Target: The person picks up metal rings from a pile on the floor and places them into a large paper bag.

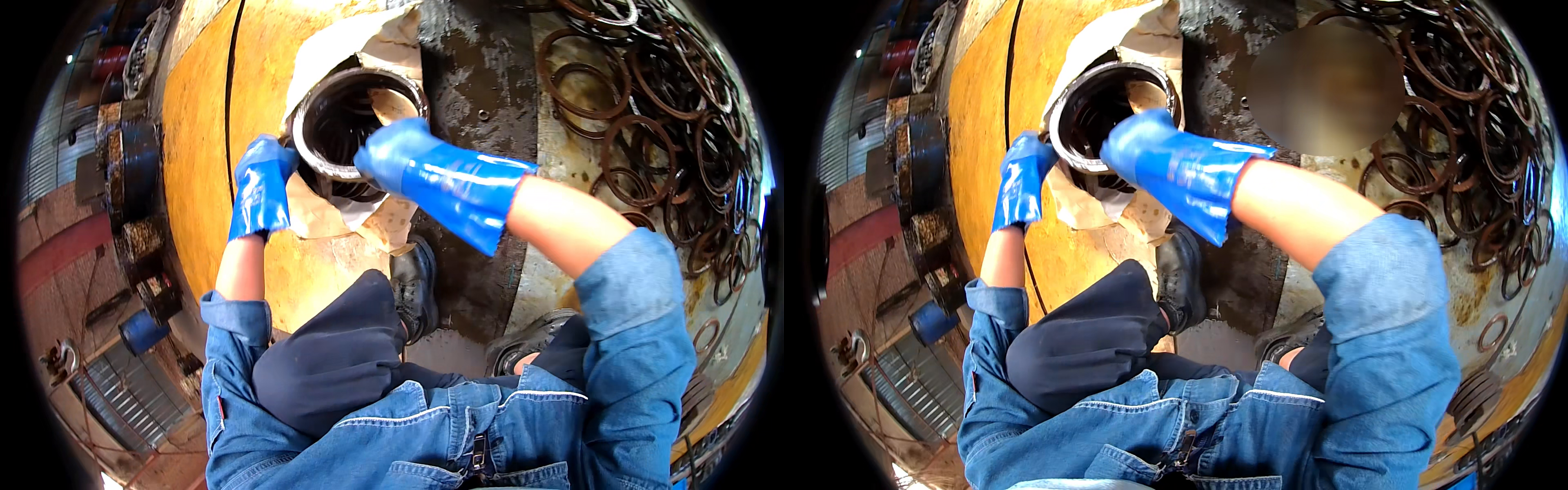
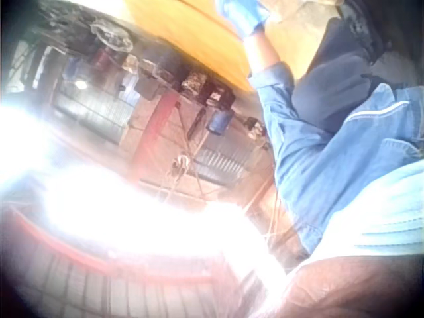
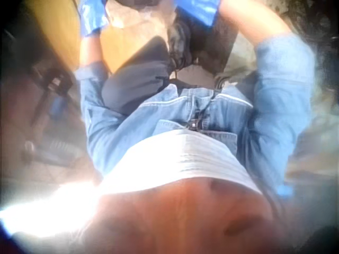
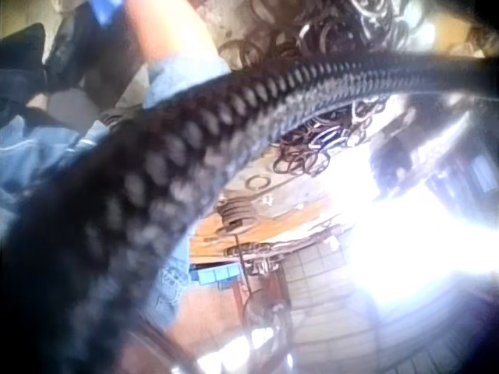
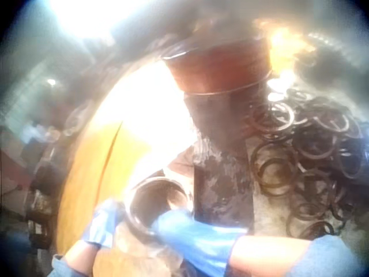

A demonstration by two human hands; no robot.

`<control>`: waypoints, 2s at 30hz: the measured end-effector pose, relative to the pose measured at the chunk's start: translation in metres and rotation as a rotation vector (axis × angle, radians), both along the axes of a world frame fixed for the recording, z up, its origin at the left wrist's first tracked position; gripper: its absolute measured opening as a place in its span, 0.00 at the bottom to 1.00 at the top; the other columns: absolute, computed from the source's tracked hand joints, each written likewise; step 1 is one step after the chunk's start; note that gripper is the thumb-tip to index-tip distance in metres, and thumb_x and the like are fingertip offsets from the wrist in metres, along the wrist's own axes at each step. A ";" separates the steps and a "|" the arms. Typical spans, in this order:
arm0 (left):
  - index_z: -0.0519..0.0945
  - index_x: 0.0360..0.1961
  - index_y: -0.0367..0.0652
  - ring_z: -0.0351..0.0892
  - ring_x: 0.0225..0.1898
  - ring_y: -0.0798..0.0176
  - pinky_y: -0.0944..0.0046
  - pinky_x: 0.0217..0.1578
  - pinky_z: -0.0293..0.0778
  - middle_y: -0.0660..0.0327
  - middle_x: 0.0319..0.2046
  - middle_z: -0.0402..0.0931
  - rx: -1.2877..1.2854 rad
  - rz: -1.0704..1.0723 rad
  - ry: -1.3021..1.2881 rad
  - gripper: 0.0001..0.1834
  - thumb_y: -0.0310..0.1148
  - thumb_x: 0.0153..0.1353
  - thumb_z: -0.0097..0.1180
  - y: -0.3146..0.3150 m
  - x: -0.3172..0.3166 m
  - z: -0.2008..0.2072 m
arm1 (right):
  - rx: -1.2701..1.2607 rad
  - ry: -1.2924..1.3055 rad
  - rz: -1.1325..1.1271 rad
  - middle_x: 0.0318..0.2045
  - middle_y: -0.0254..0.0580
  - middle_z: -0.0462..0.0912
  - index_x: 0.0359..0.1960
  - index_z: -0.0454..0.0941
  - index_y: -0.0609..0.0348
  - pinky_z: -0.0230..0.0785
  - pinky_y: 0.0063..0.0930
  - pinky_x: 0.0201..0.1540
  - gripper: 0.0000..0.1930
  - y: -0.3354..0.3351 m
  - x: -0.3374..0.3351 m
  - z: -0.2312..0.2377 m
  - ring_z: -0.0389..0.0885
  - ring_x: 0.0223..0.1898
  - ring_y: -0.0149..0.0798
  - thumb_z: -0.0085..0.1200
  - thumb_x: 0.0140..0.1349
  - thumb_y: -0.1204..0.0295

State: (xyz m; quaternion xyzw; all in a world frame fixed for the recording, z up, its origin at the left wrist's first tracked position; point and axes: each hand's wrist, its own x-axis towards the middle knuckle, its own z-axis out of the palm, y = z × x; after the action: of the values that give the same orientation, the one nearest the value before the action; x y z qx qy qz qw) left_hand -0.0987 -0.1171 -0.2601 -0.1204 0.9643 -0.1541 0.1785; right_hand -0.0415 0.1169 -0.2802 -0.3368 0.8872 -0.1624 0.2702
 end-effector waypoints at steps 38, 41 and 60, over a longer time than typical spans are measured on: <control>0.79 0.28 0.40 0.70 0.11 0.64 0.66 0.13 0.66 0.62 0.16 0.74 1.096 0.301 0.119 0.18 0.44 0.67 0.62 -0.015 -0.003 0.014 | 0.534 0.154 -0.512 0.52 0.40 0.85 0.59 0.79 0.52 0.67 0.42 0.62 0.29 0.270 0.021 -0.072 0.81 0.56 0.45 0.67 0.57 0.56; 0.79 0.28 0.38 0.73 0.10 0.61 0.63 0.12 0.68 0.58 0.16 0.76 1.138 0.304 0.152 0.19 0.45 0.66 0.64 -0.040 -0.008 0.014 | 0.507 0.003 -0.551 0.57 0.43 0.83 0.60 0.80 0.50 0.69 0.47 0.62 0.22 0.265 0.005 -0.053 0.81 0.59 0.47 0.59 0.64 0.62; 0.77 0.28 0.38 0.73 0.14 0.63 0.63 0.17 0.68 0.59 0.17 0.73 0.846 0.286 -0.148 0.17 0.40 0.70 0.56 0.009 0.030 -0.026 | 0.330 -0.065 -0.778 0.34 0.41 0.87 0.42 0.82 0.52 0.78 0.45 0.38 0.14 0.340 0.156 -0.058 0.87 0.39 0.47 0.64 0.59 0.59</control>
State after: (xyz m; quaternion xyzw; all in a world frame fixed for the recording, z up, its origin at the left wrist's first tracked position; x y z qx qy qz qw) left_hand -0.0686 -0.1080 -0.2861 -0.1577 0.9008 0.2715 0.3000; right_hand 0.1149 0.4568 -0.3382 0.0764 0.9534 -0.1188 0.2667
